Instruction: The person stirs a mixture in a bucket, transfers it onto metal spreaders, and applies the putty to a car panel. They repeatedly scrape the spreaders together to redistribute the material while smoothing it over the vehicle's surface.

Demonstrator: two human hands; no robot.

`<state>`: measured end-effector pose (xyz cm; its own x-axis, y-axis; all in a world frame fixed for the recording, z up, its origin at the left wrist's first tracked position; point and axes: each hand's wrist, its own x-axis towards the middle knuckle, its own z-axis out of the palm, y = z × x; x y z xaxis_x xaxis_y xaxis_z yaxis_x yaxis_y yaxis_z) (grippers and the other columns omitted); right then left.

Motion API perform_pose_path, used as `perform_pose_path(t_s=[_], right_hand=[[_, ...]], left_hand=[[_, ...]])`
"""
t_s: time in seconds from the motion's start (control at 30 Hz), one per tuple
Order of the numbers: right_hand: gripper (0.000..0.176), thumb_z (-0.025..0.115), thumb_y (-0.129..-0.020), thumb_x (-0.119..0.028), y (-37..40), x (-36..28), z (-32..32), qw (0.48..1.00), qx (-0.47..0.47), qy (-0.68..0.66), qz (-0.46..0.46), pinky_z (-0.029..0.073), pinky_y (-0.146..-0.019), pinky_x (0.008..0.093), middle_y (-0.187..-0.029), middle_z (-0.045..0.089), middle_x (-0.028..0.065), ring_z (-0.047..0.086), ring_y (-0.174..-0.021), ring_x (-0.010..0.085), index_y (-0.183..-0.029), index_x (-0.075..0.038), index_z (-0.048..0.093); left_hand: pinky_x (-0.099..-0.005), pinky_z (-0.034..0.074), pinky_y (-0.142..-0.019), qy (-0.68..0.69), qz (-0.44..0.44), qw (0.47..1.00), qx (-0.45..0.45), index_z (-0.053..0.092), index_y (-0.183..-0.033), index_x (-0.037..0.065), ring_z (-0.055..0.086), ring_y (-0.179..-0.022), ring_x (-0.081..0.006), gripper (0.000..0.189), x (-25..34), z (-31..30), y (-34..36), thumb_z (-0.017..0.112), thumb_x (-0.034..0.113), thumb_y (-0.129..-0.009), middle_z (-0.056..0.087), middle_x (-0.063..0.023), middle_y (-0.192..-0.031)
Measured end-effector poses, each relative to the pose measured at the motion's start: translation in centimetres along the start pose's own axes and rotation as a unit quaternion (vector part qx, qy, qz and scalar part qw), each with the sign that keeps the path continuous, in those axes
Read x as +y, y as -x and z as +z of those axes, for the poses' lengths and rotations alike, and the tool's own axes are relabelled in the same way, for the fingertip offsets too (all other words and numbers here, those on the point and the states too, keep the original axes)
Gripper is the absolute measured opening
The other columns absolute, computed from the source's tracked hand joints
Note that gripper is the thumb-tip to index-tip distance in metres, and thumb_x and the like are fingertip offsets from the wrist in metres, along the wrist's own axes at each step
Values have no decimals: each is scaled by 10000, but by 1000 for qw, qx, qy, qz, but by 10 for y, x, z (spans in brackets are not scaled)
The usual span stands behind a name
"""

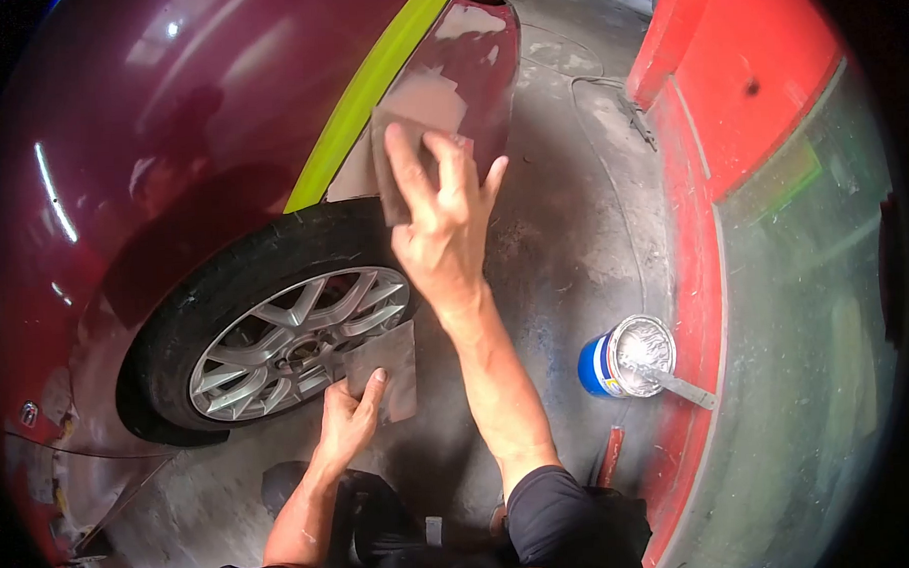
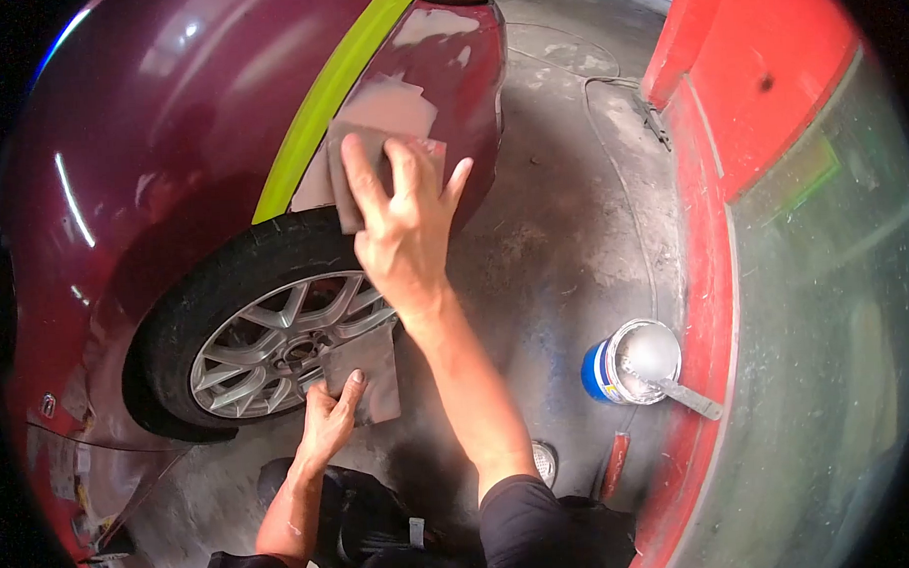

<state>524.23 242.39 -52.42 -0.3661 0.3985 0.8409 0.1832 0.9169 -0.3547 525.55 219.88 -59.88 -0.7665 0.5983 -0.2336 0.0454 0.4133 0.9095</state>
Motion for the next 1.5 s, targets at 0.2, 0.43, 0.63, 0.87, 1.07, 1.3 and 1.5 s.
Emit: perform_pose_path(t_s=[0.2,0.43,0.63,0.87,1.07,1.3,1.5], right_hand=[[780,660,-651,66,37,-12,4,999,-14,-38,-24,241,-1085,701,-1269,517,137,540,-1218,310,-1381,-196,581],[614,564,-775,128,16,39,-9,981,70,-179,39,509,-906,419,-1169,588,198,615,-1071,375,-1353,-79,579],[552,511,-798,137,-20,67,-2,973,69,-195,100,510,-899,434,-1133,601,226,625,-1024,395,-1325,-19,570],[629,564,-687,110,-19,47,14,979,89,-174,63,498,-909,439,-1130,567,187,586,-1028,387,-1295,-44,599],[757,544,-606,141,27,1,17,983,66,-166,33,474,-976,441,-1245,544,190,561,-1118,379,-1334,-61,597],[597,562,-747,130,38,30,-8,977,57,-193,72,528,-919,421,-1151,624,199,633,-1048,377,-1318,-43,597],[509,519,-764,111,-12,70,2,975,81,-193,75,526,-906,423,-1150,627,192,633,-1021,393,-1254,3,608]], left_hand=[[-289,370,-526,2,-1,1000,-21,656,-840,-35,418,-613,-65,403,-11,8,-8,606,333,-998,504,42,-633],[-286,376,-529,2,37,999,1,663,-854,-36,425,-611,-64,402,-3,13,-5,599,332,-1003,523,39,-641],[-277,389,-536,15,57,998,9,673,-875,-37,439,-617,-59,406,-7,15,-7,604,342,-1001,559,28,-665],[-286,357,-510,-1,20,1000,2,631,-797,-18,402,-586,-57,409,-16,2,-4,605,335,-1000,494,47,-619],[-290,344,-504,-12,3,1000,-4,618,-777,-15,387,-581,-62,416,-7,3,-5,604,336,-1000,475,54,-608],[-276,354,-535,-1,22,1000,-4,648,-834,-24,399,-614,-58,390,6,9,-2,598,324,-1004,494,52,-645],[-278,377,-552,14,23,1000,4,655,-876,-24,416,-633,-59,362,-5,8,-2,600,310,-1004,518,49,-660]])
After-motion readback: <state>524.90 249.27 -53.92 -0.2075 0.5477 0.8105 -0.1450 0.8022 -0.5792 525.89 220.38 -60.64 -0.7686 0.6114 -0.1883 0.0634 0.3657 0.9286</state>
